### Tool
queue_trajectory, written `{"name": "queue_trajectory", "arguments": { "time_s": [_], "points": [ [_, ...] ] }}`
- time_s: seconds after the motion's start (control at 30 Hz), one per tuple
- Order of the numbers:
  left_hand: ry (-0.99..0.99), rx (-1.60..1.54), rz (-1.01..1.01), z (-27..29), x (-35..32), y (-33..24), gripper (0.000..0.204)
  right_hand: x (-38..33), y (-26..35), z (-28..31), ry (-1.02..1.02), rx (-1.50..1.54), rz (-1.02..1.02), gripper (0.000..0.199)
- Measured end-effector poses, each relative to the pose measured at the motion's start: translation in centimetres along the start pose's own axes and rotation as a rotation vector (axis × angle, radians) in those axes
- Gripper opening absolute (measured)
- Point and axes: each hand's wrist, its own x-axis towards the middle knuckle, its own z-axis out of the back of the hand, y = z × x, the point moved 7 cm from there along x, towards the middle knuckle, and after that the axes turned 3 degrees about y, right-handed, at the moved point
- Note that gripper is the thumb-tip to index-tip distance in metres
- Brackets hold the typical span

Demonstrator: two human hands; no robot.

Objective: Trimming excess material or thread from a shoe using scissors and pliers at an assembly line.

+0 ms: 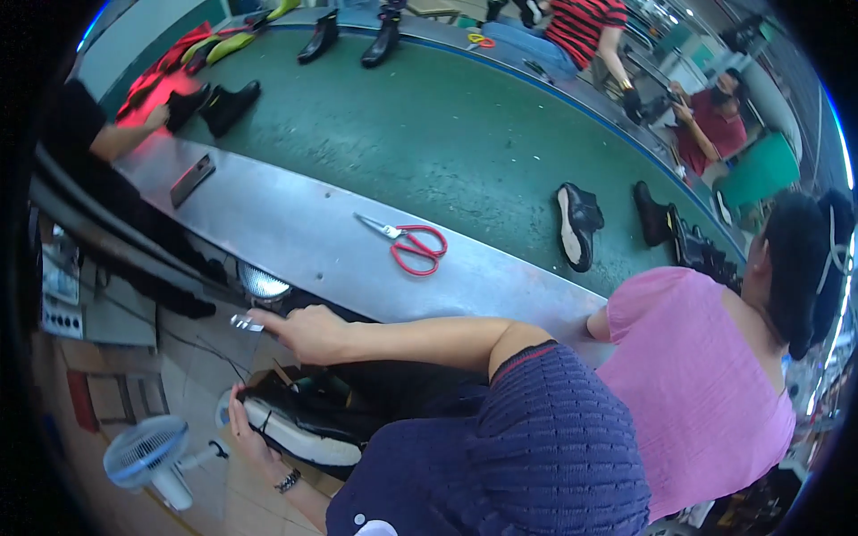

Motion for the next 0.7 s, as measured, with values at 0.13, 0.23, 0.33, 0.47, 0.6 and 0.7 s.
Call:
{"name": "queue_trajectory", "arguments": {
  "time_s": [0.13, 0.23, 0.33, 0.47, 0.6, 0.7],
  "points": [
    [0.046, -0.009, 0.023, -0.9, 0.8, 0.0, 0.034, -1.8, -11.0, 0.7, -0.245, -0.057, -0.377, 0.059],
    [0.033, 0.008, 0.029, -0.2, 0.8, 0.0, 0.035, -1.7, -14.1, 0.6, -0.321, -0.157, -0.419, 0.06],
    [0.001, -0.01, 0.068, 0.0, 0.7, 0.1, 0.037, -1.9, -15.0, 0.5, -0.393, -0.313, -0.326, 0.059],
    [-0.111, -0.169, 0.053, -0.5, -2.0, -0.6, 0.046, -5.6, -15.7, 2.6, -0.514, -0.22, -0.243, 0.051],
    [-0.236, 0.371, -0.096, -1.2, -5.4, -2.4, 0.052, -12.6, -20.5, 4.3, -0.724, -0.293, -0.423, 0.043],
    [-0.303, 0.584, -0.098, -2.0, -6.2, -2.8, 0.044, -15.4, -20.9, 3.9, -0.624, -0.268, -0.395, 0.042]
  ]
}}
